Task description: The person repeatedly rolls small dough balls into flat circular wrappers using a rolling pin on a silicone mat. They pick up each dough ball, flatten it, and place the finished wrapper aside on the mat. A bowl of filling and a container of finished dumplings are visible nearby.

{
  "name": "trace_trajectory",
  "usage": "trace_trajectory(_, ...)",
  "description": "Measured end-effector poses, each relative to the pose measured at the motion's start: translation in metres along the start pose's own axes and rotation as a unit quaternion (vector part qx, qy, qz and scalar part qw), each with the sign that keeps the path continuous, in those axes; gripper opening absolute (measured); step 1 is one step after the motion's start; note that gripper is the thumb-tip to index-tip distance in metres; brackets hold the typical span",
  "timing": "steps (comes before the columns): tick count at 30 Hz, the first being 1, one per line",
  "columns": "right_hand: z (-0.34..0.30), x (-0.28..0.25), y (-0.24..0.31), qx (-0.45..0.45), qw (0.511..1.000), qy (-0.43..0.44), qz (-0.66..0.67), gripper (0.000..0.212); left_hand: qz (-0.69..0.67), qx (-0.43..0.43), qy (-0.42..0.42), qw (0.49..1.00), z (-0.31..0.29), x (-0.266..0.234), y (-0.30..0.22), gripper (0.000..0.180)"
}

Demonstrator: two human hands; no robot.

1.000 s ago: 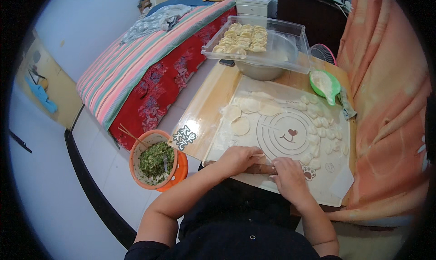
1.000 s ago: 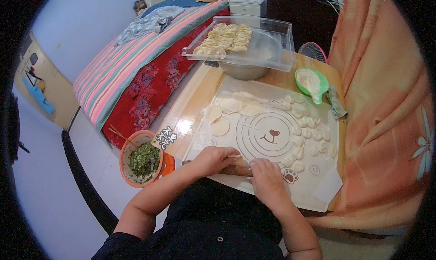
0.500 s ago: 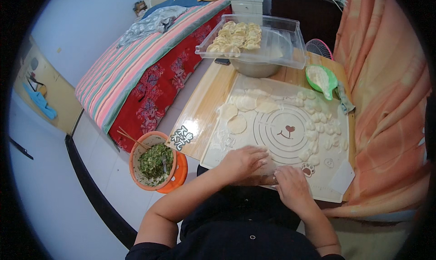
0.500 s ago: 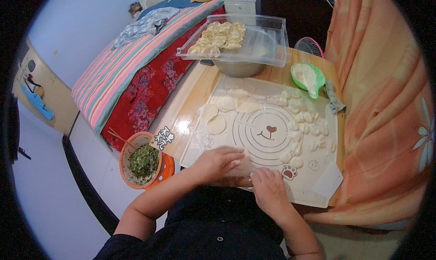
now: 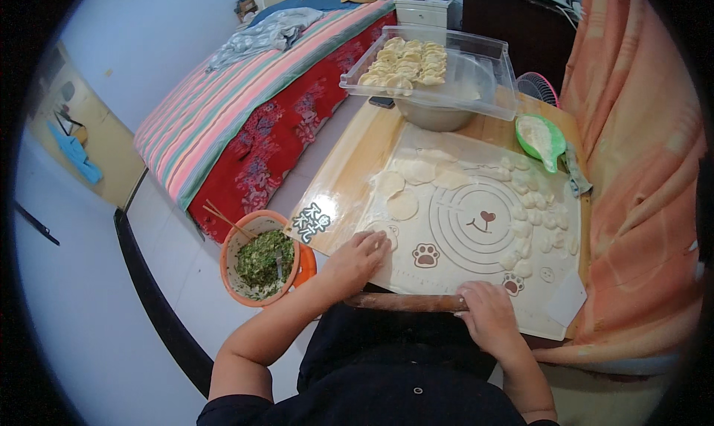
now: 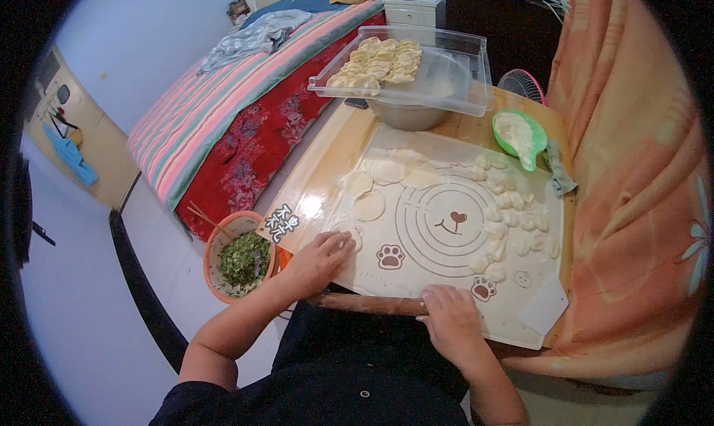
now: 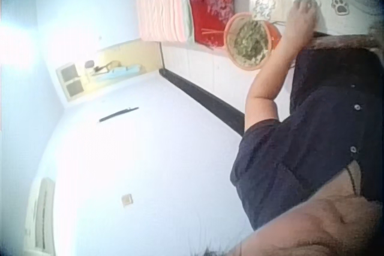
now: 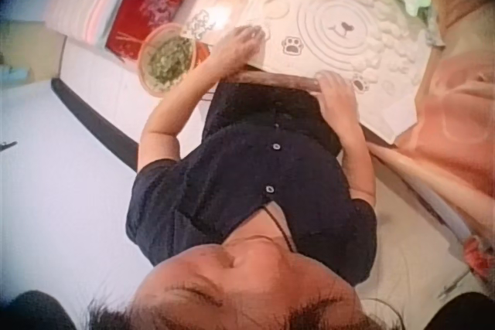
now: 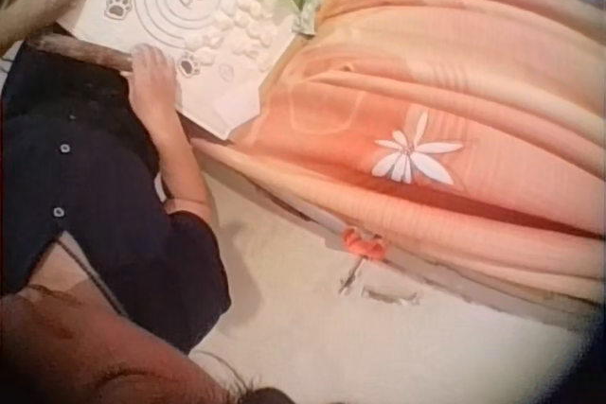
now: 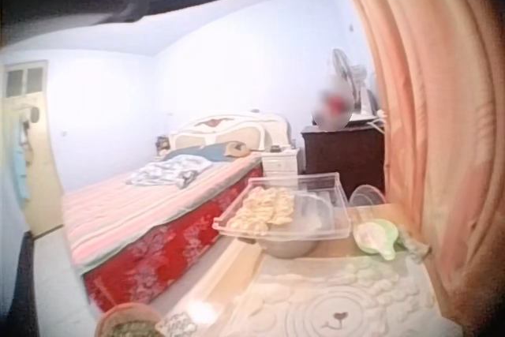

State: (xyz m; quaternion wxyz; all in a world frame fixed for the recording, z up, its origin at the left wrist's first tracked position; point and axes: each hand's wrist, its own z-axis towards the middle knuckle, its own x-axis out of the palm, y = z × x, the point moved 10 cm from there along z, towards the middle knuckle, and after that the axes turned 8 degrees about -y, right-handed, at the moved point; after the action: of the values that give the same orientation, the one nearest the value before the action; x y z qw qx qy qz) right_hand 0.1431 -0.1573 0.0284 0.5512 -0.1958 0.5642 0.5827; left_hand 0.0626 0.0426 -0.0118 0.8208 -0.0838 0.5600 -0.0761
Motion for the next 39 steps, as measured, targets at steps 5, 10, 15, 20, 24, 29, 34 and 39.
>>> trace_trajectory(5, -0.006, -0.010, -0.009, 0.003, 1.000, 0.012, -0.007, 0.042, -0.159, -0.087, 0.075, 0.981, 0.006, 0.016, -0.020, 0.033)
trace_trajectory(10, 0.005, -0.007, -0.009, 0.012, 0.999, 0.031, -0.030, 0.041, -0.195, -0.114, 0.057, 0.972, 0.019, -0.004, -0.035, 0.044)
trace_trajectory(15, 0.056, 0.034, -0.010, -0.064, 0.997, 0.051, -0.012, 0.043, -0.004, -0.149, 0.004, 0.989, -0.006, -0.004, 0.000, 0.050)
trace_trajectory(20, 0.129, 0.059, -0.044, -0.008, 0.996, -0.030, -0.082, 0.065, 0.133, -0.204, -0.077, 0.967, 0.009, -0.014, 0.032, 0.057)
trace_trajectory(24, 0.076, 0.058, -0.031, -0.045, 0.989, 0.080, -0.119, 0.075, 0.045, -0.180, 0.033, 0.982, -0.026, 0.005, -0.010, 0.068)
trace_trajectory(29, 0.026, 0.046, -0.029, 0.000, 0.990, 0.067, -0.126, 0.076, 0.063, -0.081, 0.050, 0.993, -0.012, 0.003, -0.038, 0.069)
trace_trajectory(34, 0.081, 0.032, -0.043, 0.012, 0.992, -0.011, -0.125, 0.063, 0.023, -0.124, 0.052, 0.991, 0.032, 0.017, 0.005, 0.056)
trace_trajectory(39, 0.058, 0.025, -0.028, -0.053, 0.997, -0.008, -0.051, 0.043, -0.282, 0.025, 0.113, 0.953, 0.065, 0.036, -0.029, 0.040)
